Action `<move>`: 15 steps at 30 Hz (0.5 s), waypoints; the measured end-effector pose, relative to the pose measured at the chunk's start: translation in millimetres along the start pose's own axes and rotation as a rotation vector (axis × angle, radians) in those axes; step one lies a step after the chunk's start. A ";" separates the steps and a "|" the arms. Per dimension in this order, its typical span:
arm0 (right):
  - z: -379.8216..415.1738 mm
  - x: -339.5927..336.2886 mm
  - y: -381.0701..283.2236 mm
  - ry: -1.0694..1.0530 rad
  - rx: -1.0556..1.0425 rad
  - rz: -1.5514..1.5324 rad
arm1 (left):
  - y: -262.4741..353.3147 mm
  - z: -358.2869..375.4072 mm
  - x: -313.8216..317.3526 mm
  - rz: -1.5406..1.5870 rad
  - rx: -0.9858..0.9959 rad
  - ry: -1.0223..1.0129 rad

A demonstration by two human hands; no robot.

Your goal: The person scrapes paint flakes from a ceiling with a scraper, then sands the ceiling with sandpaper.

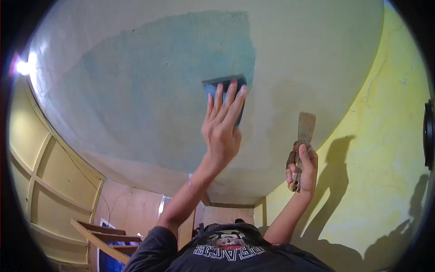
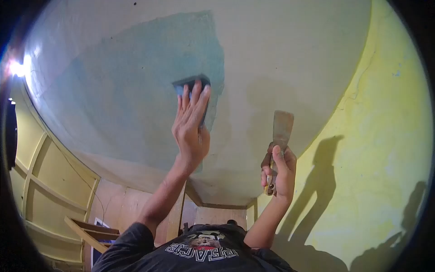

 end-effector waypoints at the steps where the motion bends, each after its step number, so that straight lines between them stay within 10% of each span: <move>1: -1.0 2.3 0.4 -0.018 -0.003 -0.015 | -1.6 -17.4 1.7 -0.026 0.036 0.054; 15: -8.4 1.8 26.4 0.017 0.028 0.200 | -74.1 128.6 9.9 -0.163 -0.247 -0.106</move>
Point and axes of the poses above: each hand's wrist, its own z-axis away from the middle knuckle, its own x-axis out of the palm, y = z × x, the point moved 2 cm from there along -z, towards the middle knuckle, and after that the axes turned 4 degrees about -x, right-handed, at the moved point
